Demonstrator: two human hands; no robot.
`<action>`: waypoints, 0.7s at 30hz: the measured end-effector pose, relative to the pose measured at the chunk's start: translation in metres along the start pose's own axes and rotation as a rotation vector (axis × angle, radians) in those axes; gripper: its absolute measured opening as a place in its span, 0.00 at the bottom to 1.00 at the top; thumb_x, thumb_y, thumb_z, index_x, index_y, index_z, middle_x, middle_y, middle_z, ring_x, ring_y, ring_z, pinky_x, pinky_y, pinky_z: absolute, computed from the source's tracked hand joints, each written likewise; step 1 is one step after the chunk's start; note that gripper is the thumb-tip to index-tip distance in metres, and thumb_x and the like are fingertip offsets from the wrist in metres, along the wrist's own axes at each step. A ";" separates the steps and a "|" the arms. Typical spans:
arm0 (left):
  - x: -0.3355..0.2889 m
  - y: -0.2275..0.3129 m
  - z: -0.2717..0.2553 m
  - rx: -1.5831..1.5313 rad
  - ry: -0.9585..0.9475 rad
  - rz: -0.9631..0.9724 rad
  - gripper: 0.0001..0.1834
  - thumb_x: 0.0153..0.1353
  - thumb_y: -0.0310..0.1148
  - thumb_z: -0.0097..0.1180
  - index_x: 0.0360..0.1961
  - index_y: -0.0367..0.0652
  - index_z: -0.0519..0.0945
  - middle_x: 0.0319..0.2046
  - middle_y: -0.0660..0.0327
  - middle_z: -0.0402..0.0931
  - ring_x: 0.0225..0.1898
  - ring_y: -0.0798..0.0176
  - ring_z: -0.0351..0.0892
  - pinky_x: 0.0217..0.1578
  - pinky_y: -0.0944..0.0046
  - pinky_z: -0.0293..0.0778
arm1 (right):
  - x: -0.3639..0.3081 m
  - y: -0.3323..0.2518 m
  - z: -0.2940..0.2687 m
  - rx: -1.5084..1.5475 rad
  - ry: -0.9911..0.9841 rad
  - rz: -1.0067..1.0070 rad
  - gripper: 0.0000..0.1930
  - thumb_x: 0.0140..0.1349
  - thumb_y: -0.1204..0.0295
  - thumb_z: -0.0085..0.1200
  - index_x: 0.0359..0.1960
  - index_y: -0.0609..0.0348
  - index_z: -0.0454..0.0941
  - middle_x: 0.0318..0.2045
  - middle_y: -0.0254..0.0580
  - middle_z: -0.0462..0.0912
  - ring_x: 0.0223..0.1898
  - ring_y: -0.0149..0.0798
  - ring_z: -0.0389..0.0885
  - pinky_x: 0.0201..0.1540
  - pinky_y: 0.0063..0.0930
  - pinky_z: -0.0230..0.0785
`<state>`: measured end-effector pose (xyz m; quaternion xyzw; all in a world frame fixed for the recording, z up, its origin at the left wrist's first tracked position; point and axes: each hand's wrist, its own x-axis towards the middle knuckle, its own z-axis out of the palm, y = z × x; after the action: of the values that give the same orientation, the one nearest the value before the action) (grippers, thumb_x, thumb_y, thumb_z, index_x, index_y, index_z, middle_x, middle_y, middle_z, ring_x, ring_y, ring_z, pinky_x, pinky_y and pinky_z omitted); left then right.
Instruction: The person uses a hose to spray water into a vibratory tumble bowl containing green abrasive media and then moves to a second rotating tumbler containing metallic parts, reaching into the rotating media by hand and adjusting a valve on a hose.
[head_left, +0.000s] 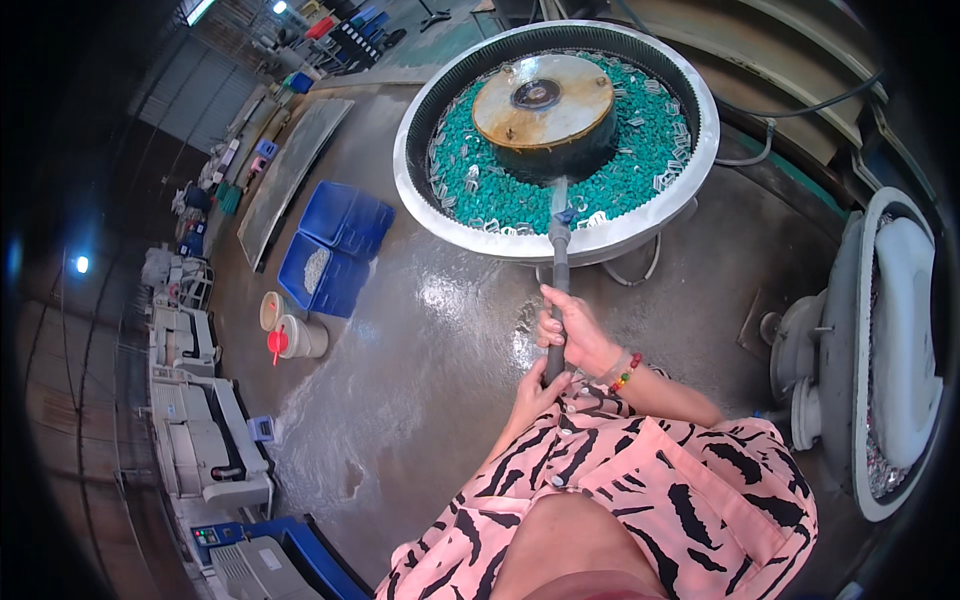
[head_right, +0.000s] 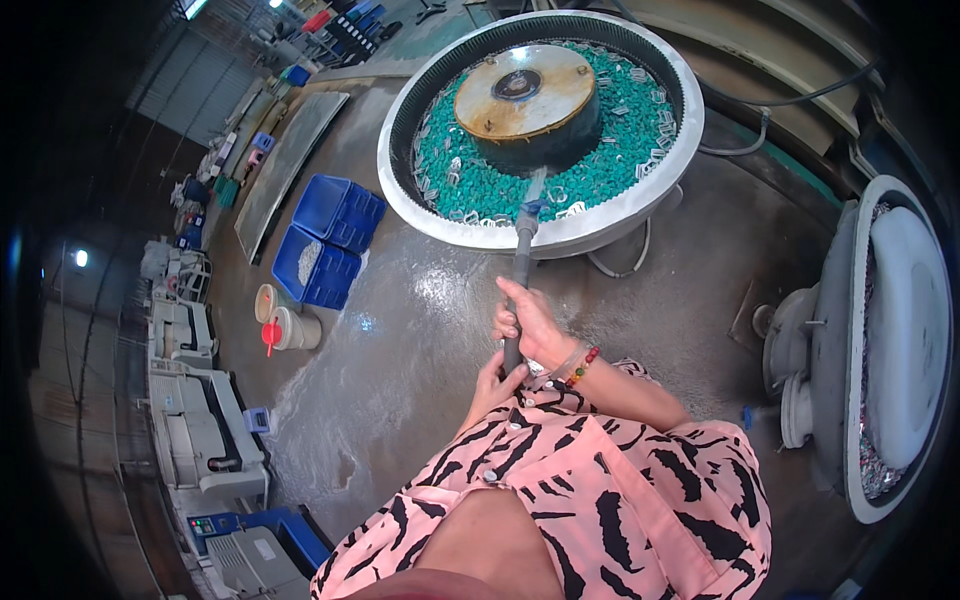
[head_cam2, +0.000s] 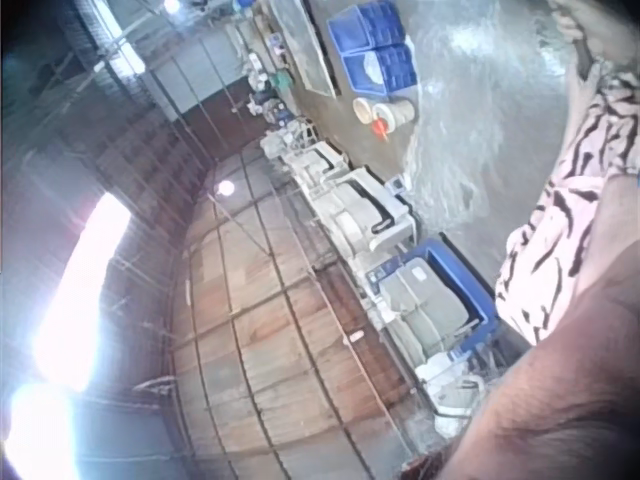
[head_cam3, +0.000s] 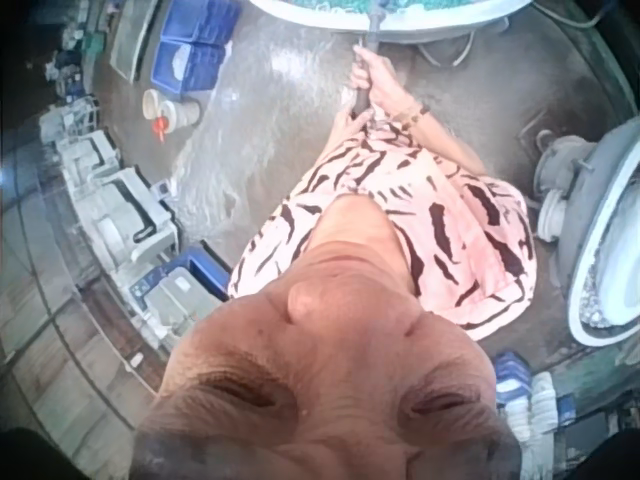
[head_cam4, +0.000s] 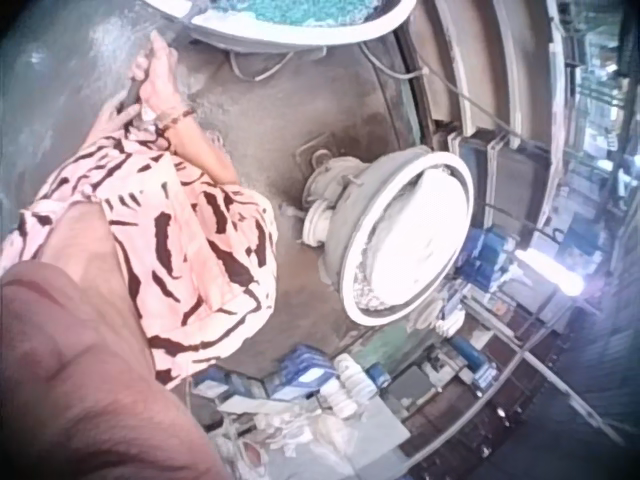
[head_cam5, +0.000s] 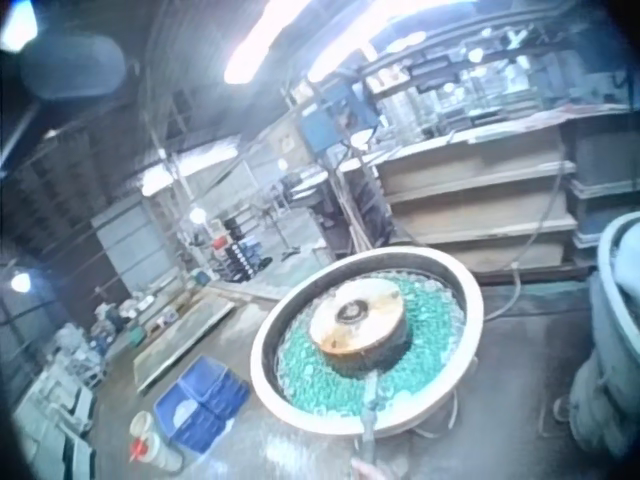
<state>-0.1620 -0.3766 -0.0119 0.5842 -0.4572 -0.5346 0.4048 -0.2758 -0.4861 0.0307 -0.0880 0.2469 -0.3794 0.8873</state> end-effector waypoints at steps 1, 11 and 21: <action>0.009 0.002 0.007 0.027 -0.027 -0.030 0.15 0.55 0.37 0.59 0.34 0.36 0.72 0.25 0.65 0.72 0.28 0.73 0.69 0.31 0.69 0.67 | -0.001 -0.002 -0.002 -0.038 0.011 0.013 0.16 0.58 0.57 0.52 0.25 0.52 0.63 0.11 0.31 0.62 0.09 0.28 0.58 0.18 0.27 0.59; -0.028 0.027 0.046 0.291 0.148 -0.080 0.17 0.54 0.43 0.59 0.24 0.36 0.78 0.15 0.62 0.74 0.19 0.73 0.70 0.21 0.68 0.67 | 0.048 -0.081 -0.060 -0.311 0.247 -0.025 0.44 0.49 0.37 0.49 0.62 0.49 0.50 0.59 0.63 0.52 0.52 0.58 0.65 0.43 0.63 0.65; -0.026 0.022 0.098 0.315 0.046 -0.170 0.19 0.54 0.45 0.58 0.28 0.36 0.77 0.15 0.60 0.76 0.19 0.70 0.75 0.23 0.66 0.70 | 0.069 -0.107 -0.068 -0.389 0.162 0.078 0.20 0.48 0.56 0.60 0.36 0.49 0.67 0.24 0.32 0.62 0.26 0.33 0.65 0.32 0.51 0.75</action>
<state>-0.2623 -0.3556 0.0055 0.6889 -0.4751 -0.4751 0.2719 -0.3368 -0.6077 -0.0172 -0.2173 0.3895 -0.2956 0.8448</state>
